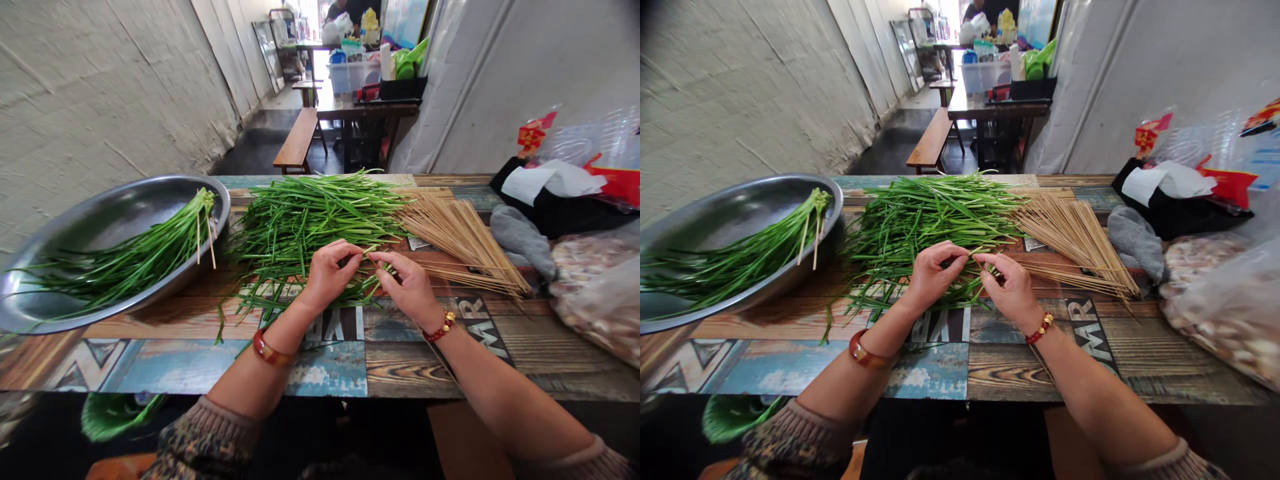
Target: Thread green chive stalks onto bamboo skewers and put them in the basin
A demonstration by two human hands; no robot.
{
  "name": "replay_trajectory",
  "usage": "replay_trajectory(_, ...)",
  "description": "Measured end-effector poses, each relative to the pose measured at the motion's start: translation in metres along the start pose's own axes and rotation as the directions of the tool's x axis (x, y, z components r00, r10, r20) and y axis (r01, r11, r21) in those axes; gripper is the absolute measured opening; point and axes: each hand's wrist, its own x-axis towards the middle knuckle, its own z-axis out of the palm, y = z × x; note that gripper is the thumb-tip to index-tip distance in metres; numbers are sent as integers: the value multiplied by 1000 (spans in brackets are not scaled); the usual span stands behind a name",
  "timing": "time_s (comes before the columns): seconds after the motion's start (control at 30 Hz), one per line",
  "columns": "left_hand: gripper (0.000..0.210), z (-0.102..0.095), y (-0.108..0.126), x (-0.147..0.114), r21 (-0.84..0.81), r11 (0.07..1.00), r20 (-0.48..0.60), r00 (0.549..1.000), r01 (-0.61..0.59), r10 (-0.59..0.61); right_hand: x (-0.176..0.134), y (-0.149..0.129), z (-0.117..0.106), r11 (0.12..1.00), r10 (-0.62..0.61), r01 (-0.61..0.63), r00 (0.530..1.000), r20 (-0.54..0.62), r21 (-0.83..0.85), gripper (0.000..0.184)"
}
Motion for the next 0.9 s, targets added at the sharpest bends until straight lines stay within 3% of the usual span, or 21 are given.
replay_trajectory(0.3, 14, 1, -4, -2, 199, 973, 24, 993, -117, 114, 0, 1, 2, 999, 49, -49, 999, 14, 1, 28)
replay_trajectory(0.57, 18, -1, -3, -4, 389, 906, 48, 986, -164, 158, -3, 4, 7, 978, 141, -140, 990, 0, 154, 45)
replay_trajectory(0.9, 17, 0, -4, -4, 337, 933, 34, 992, -127, 122, -1, -2, 3, 977, 148, -153, 988, 49, 148, 48)
